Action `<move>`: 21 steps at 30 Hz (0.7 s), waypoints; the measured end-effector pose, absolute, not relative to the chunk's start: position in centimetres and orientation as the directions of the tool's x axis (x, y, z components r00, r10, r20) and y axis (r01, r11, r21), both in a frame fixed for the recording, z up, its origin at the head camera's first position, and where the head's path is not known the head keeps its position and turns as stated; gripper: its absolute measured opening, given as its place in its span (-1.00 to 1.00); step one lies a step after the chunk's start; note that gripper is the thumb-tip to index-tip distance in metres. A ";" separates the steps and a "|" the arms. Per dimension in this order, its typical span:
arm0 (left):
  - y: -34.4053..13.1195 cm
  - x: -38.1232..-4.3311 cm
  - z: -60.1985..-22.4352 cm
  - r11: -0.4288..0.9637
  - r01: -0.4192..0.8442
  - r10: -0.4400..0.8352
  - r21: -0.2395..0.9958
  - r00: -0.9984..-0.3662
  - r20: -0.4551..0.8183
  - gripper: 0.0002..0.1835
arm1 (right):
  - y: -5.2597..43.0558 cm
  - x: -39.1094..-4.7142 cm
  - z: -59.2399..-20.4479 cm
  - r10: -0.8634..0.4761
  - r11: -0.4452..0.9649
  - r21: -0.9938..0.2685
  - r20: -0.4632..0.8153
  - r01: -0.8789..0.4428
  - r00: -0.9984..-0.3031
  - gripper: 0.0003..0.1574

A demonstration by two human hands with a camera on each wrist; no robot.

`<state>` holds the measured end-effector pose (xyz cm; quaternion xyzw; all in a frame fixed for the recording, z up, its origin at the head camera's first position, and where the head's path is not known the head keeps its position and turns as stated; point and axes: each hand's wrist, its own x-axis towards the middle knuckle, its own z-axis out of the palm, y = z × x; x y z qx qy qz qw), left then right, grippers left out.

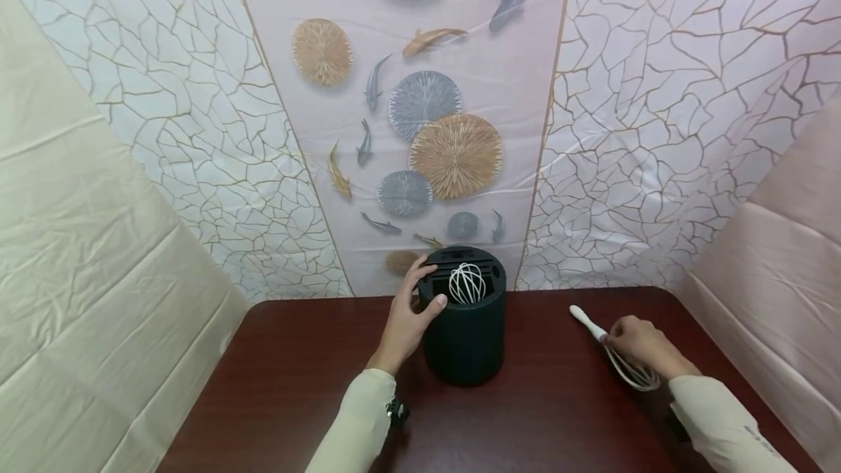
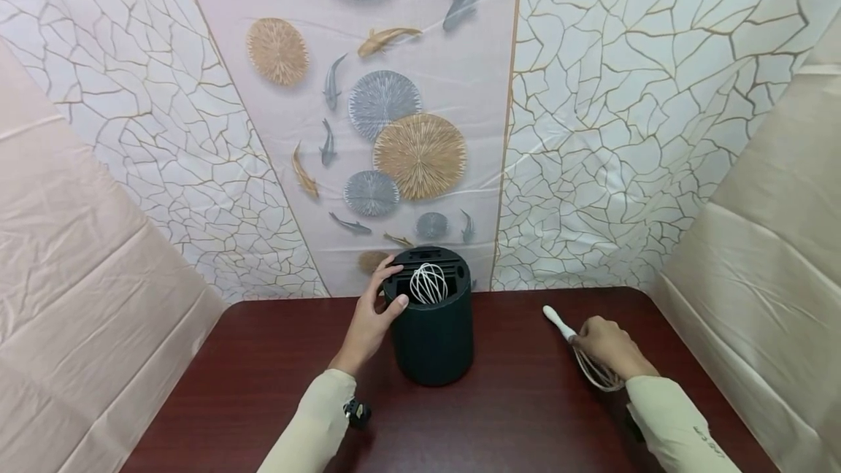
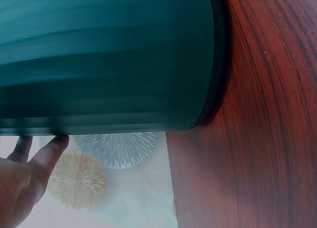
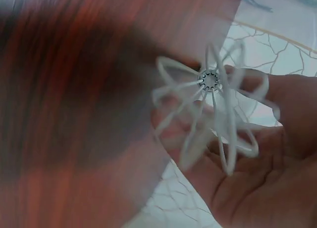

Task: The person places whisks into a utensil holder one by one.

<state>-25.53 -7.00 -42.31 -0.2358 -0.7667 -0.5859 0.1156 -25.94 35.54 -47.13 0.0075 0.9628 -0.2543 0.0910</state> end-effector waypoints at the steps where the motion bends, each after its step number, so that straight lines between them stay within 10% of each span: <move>1: -7.0 -25.5 -42.3 0.203 0.497 0.226 0.844 -0.862 0.453 -0.41 | 35.3 -25.9 -47.3 -0.036 0.856 -0.512 -0.195 0.070 -0.980 -0.67; 15: -7.0 -25.4 -42.2 0.194 0.514 0.232 0.835 -0.851 0.470 -0.41 | 31.8 -25.3 -50.3 -0.030 0.337 -0.913 -0.256 0.231 -0.966 -0.40; 21: -7.0 -25.4 -42.4 0.203 0.513 0.231 0.834 -0.853 0.468 -0.40 | 30.3 -24.9 -51.2 0.051 0.624 -0.780 -0.008 0.038 -0.999 -0.25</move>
